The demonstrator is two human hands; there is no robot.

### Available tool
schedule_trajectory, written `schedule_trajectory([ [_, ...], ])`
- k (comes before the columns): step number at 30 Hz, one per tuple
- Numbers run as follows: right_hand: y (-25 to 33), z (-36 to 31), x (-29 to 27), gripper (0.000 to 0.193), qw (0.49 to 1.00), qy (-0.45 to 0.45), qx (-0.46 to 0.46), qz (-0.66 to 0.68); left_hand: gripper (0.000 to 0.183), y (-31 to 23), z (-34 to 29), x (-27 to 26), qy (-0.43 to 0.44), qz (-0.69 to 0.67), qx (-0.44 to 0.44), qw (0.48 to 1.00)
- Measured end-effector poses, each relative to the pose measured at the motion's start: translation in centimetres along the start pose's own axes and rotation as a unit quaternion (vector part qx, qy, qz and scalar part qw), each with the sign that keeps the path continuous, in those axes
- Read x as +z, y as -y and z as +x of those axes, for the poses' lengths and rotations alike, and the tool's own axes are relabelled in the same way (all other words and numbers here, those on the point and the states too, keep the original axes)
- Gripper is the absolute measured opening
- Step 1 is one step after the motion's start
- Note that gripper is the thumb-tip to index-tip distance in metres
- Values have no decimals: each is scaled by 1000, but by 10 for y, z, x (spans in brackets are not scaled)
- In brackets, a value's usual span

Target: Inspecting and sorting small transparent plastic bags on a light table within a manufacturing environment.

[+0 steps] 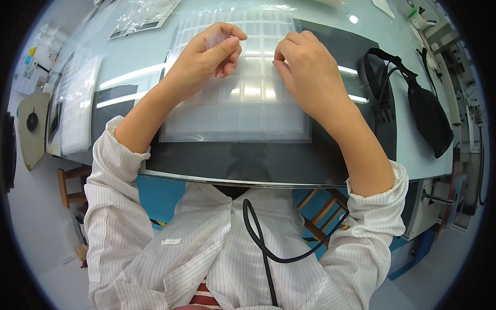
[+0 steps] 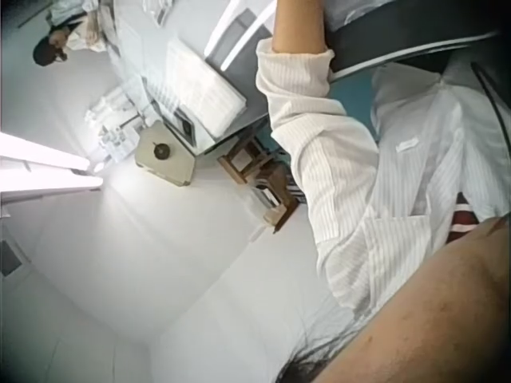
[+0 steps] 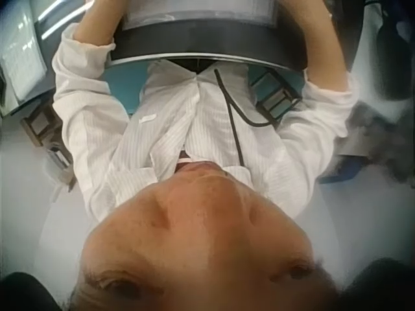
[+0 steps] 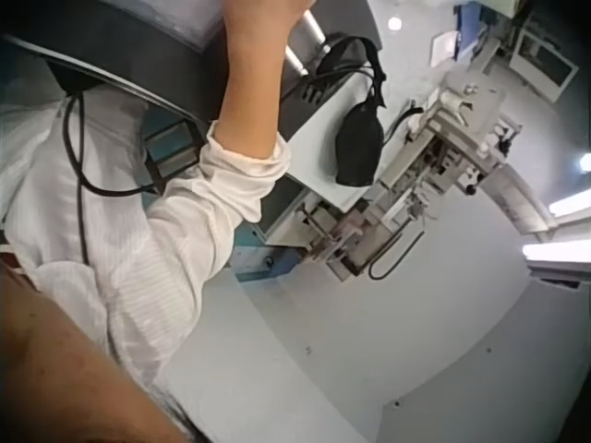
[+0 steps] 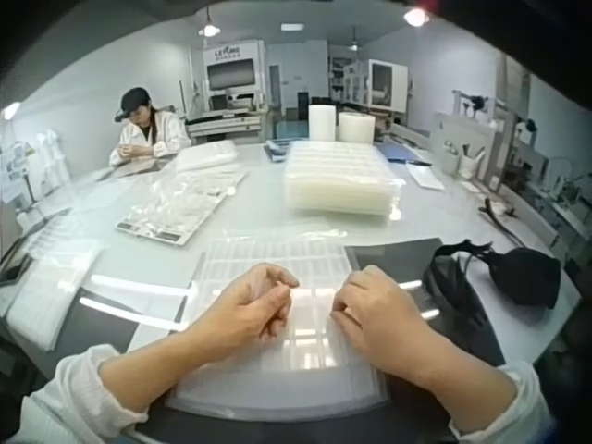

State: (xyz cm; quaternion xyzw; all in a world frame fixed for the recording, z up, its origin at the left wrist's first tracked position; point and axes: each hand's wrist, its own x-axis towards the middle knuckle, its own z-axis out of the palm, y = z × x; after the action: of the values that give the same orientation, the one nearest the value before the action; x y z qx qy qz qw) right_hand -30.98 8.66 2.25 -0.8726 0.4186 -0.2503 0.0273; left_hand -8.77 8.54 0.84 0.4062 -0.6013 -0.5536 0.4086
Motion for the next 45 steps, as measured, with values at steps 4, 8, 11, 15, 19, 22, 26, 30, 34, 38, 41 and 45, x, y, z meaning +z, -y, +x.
schedule_trajectory([
  [4, -3, -3, 7, 7, 997, -68, -33, -9, 27, -5, -1, 3, 21, -13, 18, 1000],
  [8, -3, -3, 4, 7, 999, -36, -32, -17, 26, -6, 0, 3, 25, 2, 14, 1000],
  [11, -5, -3, 8, 6, 998, -49, -31, -19, 26, -9, 0, 3, 41, 22, -2, 999],
  [15, 0, 0, 1, 5, 998, -51, -42, -3, 29, -18, 2, 10, 37, 45, 17, 998],
  [19, 0, 3, -23, 6, 971, 10, 38, 235, 26, -21, 6, 20, 74, 151, 12, 986],
  [22, -13, -3, -14, 8, 982, -34, 58, 174, 23, -19, 8, 23, 81, 97, 8, 992],
  [26, -17, -10, -7, 8, 999, -20, 26, 7, 21, -11, 9, 24, 20, 23, -24, 999],
  [30, -15, -10, -9, 7, 999, -5, 34, -10, 23, -10, 8, 24, 17, -21, -38, 999],
  [34, -18, -13, -8, 7, 1000, -12, 25, 4, 27, -11, 6, 23, 26, -10, -37, 999],
  [38, -19, -14, -10, 8, 1000, -16, 5, 6, 27, -9, 7, 23, 33, 1, -30, 999],
  [41, -21, -13, -8, 9, 1000, -20, -7, 6, 28, -9, 7, 22, 35, 3, -39, 999],
  [45, -19, -11, -7, 7, 997, -31, -37, -57, 28, -11, 6, 25, 32, -2, -12, 999],
])
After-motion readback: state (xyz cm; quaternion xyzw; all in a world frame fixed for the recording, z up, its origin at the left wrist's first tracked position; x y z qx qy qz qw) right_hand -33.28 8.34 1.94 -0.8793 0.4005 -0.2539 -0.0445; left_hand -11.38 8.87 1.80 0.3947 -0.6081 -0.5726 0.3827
